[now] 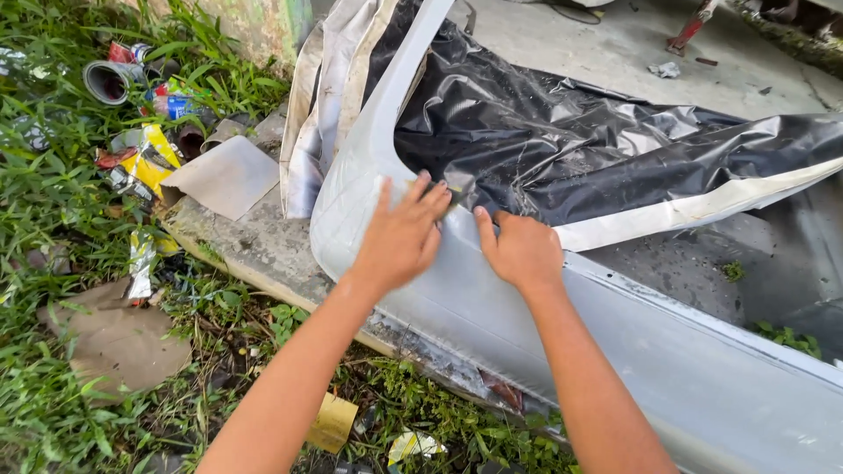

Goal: The person sands the surface of a white car bumper using a sanding block. They move the block back and forth across the curved surface and edges of the bumper, which is resting on a concrete ledge outdoors.

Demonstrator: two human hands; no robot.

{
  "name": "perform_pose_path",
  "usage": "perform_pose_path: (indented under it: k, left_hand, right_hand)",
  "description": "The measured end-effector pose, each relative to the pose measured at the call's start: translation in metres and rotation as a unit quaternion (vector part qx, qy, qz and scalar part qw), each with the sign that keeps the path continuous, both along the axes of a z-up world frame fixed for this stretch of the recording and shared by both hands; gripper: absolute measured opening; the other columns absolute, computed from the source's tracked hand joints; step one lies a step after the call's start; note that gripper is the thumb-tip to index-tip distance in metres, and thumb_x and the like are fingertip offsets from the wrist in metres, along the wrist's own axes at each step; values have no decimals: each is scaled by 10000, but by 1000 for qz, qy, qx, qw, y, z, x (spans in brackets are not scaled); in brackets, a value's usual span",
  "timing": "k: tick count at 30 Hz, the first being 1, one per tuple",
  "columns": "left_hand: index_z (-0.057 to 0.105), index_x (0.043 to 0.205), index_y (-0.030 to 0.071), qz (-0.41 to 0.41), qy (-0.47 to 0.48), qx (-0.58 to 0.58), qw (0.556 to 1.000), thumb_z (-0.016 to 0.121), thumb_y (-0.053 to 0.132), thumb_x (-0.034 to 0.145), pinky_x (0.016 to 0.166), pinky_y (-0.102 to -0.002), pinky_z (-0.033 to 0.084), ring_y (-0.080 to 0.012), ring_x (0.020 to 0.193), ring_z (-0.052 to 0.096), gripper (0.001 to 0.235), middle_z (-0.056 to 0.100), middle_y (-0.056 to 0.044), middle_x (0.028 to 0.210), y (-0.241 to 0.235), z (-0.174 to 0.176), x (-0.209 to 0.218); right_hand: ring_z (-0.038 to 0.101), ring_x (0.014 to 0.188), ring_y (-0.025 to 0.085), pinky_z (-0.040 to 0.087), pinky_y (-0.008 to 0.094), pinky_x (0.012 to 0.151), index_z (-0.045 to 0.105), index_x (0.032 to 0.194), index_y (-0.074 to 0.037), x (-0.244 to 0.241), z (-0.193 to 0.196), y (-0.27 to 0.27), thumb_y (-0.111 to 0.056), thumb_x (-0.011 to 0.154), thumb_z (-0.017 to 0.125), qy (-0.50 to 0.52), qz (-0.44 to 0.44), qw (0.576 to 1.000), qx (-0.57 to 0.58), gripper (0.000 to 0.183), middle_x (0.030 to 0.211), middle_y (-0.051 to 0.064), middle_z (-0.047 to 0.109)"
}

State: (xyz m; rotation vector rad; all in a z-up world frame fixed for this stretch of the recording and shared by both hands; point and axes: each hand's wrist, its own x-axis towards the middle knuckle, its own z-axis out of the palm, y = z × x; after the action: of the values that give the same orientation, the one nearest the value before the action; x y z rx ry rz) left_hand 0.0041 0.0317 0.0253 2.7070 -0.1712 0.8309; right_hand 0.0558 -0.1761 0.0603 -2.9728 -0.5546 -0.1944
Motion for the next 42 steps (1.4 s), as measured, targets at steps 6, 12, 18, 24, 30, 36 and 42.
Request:
perform_pose_path:
  k: [6, 12, 18, 24, 30, 36, 42]
  left_hand:
    - [532, 1498, 150, 24, -13, 10, 1000, 401, 240, 993, 1219, -659, 89, -260, 1533, 312, 529, 481, -24, 1586, -7, -11, -4]
    - [568, 1460, 131, 2, -39, 3, 999, 436, 220, 971, 1185, -703, 158, -309, 1491, 381, 514, 570, -64, 1501, -6, -9, 1]
    - [584, 1449, 196, 7, -24, -41, 999, 427, 221, 969, 1204, -699, 139, -279, 1507, 359, 505, 539, 24, 1534, 7, -9, 6]
    - [551, 1486, 137, 146, -18, -121, 982, 352, 230, 1040, 1219, -630, 33, -280, 1528, 303, 498, 494, -47, 1574, 36, -22, 11]
    - [615, 1400, 91, 30, -17, -17, 999, 417, 173, 969, 1214, -658, 126, -319, 1491, 384, 481, 547, -114, 1518, -1, -1, 15]
    - [693, 1285, 110, 260, -32, -159, 952, 415, 254, 1023, 1153, -719, 100, -338, 1462, 396, 408, 589, -125, 1466, 85, -40, 26]
    - [623, 1282, -139, 210, -122, -269, 932, 388, 173, 1079, 1095, -722, 255, -493, 1352, 471, 441, 566, -318, 1405, 100, -30, -12]
  right_hand:
    - [748, 955, 407, 565, 505, 842, 773, 1165, -127, 0, 3, -1, -637, 1040, 236, -3, -2, 1000, 7, 751, 939, 207, 774]
    - [750, 937, 401, 569, 497, 834, 778, 1148, -130, 0, 0, -3, -632, 1045, 235, -14, -1, 1000, 4, 747, 927, 202, 774]
    - [750, 908, 406, 564, 503, 810, 786, 1111, -140, 2, -10, -2, -624, 1046, 262, -30, 6, 1000, 4, 717, 888, 200, 770]
    - [754, 884, 386, 569, 485, 794, 781, 1135, -128, 4, -9, -5, -641, 1052, 228, -21, 11, 1000, 15, 759, 890, 178, 774]
    - [753, 895, 390, 571, 488, 787, 771, 1169, -124, 6, -7, -4, -639, 1056, 213, -12, 10, 1000, 5, 767, 901, 187, 774]
    - [756, 849, 360, 573, 470, 743, 766, 1181, -138, 14, -16, -9, -680, 1047, 179, -22, 13, 1000, 10, 810, 893, 162, 777]
    - [680, 1054, 378, 527, 516, 870, 627, 1347, -67, 5, -15, -6, -527, 1081, 340, -127, 99, 986, 30, 604, 1152, 208, 693]
